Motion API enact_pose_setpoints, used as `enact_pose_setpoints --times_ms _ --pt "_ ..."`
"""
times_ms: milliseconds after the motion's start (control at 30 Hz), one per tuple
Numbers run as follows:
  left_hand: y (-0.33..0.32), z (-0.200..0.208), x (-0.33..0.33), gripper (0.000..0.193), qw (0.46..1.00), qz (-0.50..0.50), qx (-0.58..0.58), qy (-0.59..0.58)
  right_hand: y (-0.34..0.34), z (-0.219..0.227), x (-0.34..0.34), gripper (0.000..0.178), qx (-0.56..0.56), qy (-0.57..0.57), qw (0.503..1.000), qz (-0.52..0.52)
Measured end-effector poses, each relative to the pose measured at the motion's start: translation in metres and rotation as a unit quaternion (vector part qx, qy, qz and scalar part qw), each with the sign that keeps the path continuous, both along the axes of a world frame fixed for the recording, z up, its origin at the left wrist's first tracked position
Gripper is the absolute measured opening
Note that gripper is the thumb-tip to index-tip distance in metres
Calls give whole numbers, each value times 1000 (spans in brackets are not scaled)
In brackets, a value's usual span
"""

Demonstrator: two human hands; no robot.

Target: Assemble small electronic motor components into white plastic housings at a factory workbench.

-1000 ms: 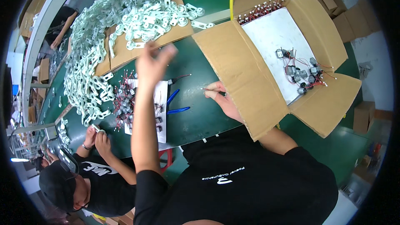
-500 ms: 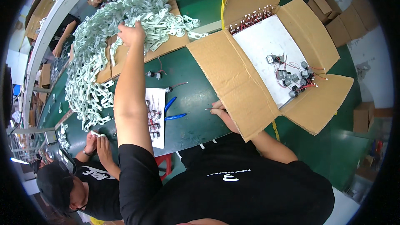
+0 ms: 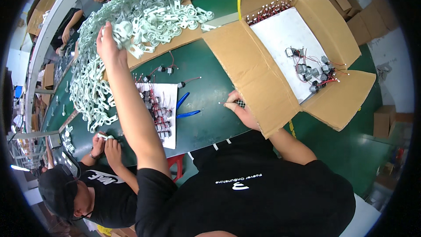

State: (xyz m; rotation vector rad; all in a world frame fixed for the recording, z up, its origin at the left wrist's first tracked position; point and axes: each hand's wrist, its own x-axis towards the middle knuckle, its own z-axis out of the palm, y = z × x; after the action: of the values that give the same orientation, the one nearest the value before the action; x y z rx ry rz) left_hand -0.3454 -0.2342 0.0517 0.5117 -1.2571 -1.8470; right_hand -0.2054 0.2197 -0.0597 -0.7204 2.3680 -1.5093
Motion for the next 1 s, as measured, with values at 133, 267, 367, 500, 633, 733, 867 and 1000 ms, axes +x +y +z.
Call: enact_pose_setpoints --times_ms 133,267,367,500,633,733,867,1000 --pt "95 -36 85 59 919 101 -356 -134 -8 8 -8 9 12 -8 1000 2" --pt "165 -58 157 57 795 -50 -583 -162 -16 -4 -14 8 -65 -67 996 -14" --pt "182 -80 181 58 715 -146 -659 -183 -16 -8 -19 7 -73 -79 994 -27" --pt "183 -120 185 55 645 -156 -715 -219 -15 -9 -21 7 -36 -51 997 -39" --pt "201 -137 191 68 632 -154 -724 -228 -16 -8 -19 7 -34 -56 997 -37" --pt "208 -136 197 77 670 -168 -681 -243 -15 -10 -17 7 -47 -56 997 -32" --pt "201 -117 204 82 725 -111 -663 -153 -14 -4 -18 8 -31 -44 998 -22" --pt "189 -101 238 71 882 -8 -460 -98 -15 9 -16 10 -35 -36 998 26"
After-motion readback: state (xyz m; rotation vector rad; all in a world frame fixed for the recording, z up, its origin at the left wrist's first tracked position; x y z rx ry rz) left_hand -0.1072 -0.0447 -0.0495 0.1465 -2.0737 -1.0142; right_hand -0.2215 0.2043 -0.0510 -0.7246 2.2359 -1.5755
